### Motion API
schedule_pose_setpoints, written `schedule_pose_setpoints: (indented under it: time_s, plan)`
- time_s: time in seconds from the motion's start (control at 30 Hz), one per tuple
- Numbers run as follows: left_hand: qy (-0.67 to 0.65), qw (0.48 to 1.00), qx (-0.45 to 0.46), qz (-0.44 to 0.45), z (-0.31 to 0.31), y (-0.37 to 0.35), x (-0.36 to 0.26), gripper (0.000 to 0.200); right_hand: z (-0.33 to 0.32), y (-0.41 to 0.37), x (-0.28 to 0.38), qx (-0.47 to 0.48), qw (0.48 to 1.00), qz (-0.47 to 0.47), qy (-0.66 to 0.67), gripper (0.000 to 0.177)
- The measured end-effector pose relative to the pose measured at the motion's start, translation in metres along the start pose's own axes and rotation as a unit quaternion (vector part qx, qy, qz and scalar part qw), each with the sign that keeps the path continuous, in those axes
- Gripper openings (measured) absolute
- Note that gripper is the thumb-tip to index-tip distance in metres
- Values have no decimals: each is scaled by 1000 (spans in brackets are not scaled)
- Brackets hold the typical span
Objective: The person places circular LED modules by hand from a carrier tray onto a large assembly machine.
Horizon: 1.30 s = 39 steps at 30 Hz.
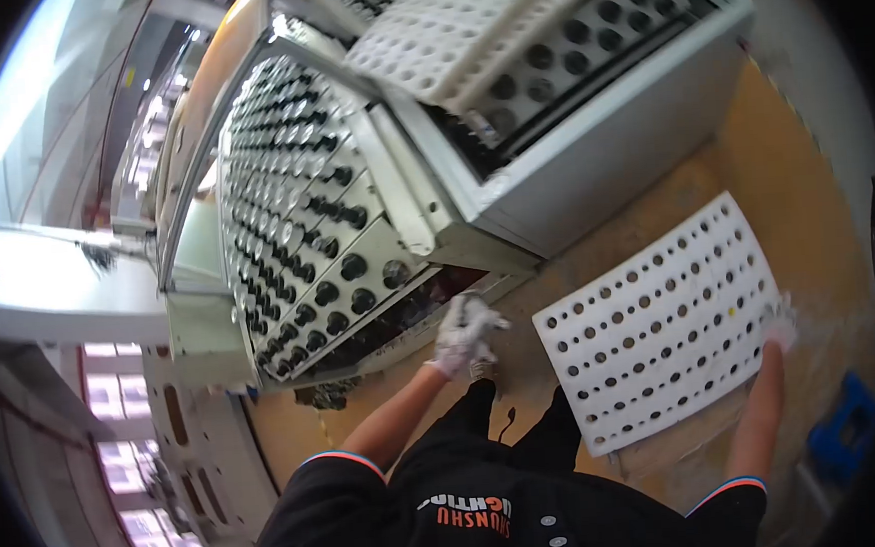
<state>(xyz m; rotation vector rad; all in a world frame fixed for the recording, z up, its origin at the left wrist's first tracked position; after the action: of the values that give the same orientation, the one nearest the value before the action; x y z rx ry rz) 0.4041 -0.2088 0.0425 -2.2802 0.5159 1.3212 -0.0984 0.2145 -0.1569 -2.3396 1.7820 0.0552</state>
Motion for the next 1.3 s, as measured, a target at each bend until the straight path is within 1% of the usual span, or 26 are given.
schedule_pose_setpoints:
  time_s: [0.07,0.1,0.17,0.2,0.27,0.3,0.37,0.43,0.5,0.53,0.57,0.6,0.67,0.73,0.77,0.8,0.83,0.87,0.9,0.93,0.97,1.0,1.07,1.1,1.13,1.3]
  plan:
    - [-172,968,-143,-114,-73,-11,40,27,50,-11,-19,-231,966,36,114,67]
    - [-229,943,-224,-91,-109,-19,71,22,11,-47,8,-170,948,174,206,65]
    - [-207,899,-340,-184,-164,-48,72,27,62,-68,14,-191,916,211,283,68]
    - [-207,872,-401,-188,-190,-59,101,32,50,-82,45,-189,781,339,490,72]
    - [-292,840,-429,-161,-227,-76,102,35,-4,-151,130,-135,651,437,606,75]
    - [-296,823,-456,-164,-253,-81,124,40,-16,-166,163,-115,710,430,547,76]
    - [-281,797,-513,-150,-308,-84,132,48,8,-159,240,30,640,302,706,71]
    - [-236,788,-548,-152,-371,-80,134,51,-140,-205,365,101,605,133,779,66]
    - [-187,810,-542,-124,-435,-66,142,49,-203,-232,444,138,590,95,790,49]
    - [-165,796,-558,-164,-459,-52,131,49,-257,-258,483,157,626,-2,764,50]
    - [-119,820,-550,-106,-488,-33,146,48,-234,-231,504,40,719,-153,676,48]
    - [-144,798,-582,-62,-509,-11,146,50,-273,-255,540,61,693,-176,697,44]
    - [-35,853,-500,-145,-549,29,178,59,-324,-281,597,151,721,-225,638,43]
    - [278,822,-459,-190,-570,60,184,65,-356,-316,650,210,669,-248,668,44]
    - [281,850,-391,-214,-577,74,187,69,-364,-325,672,194,693,-277,637,46]
    - [466,821,-267,-194,-583,88,205,66,-366,-329,692,177,716,-302,604,47]
    - [495,820,-215,-190,-588,98,215,60,-359,-328,713,135,708,-372,585,49]
    - [657,735,-78,-150,-587,103,223,55,-353,-322,729,91,699,-439,558,51]
    - [567,802,-141,-127,-589,107,232,41,-359,-325,743,16,719,-482,501,52]
    - [673,728,-99,-90,-593,125,271,40,-367,-332,758,-56,732,-522,435,53]
    - [675,725,-67,-119,-594,131,256,40,-375,-337,774,-50,760,-511,398,53]
    - [331,876,-290,-196,-601,123,243,45,-383,-345,793,-38,785,-501,363,54]
    - [364,859,-320,-169,-587,119,223,48,-390,-358,828,35,815,-465,343,53]
    - [402,842,-358,-28,-589,127,260,51,-387,-356,849,-3,822,-488,293,54]
    - [347,864,-309,-195,-590,130,234,46,-376,-354,864,-37,826,-509,239,55]
    - [406,860,-285,-118,-591,123,242,53,-345,-372,905,-33,817,-572,59,71]
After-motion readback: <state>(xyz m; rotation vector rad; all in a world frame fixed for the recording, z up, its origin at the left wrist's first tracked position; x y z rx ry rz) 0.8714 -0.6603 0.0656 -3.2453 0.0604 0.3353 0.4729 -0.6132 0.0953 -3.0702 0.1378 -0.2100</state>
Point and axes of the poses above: each hand's wrist, its own y-axis towards the middle knuckle, its own z-axis out of the palm, x = y × z, the point moved 4 cm from there along y, towards the middle knuckle, and after that the axes turned 5 degrees about -x, right-handed, at the moved point
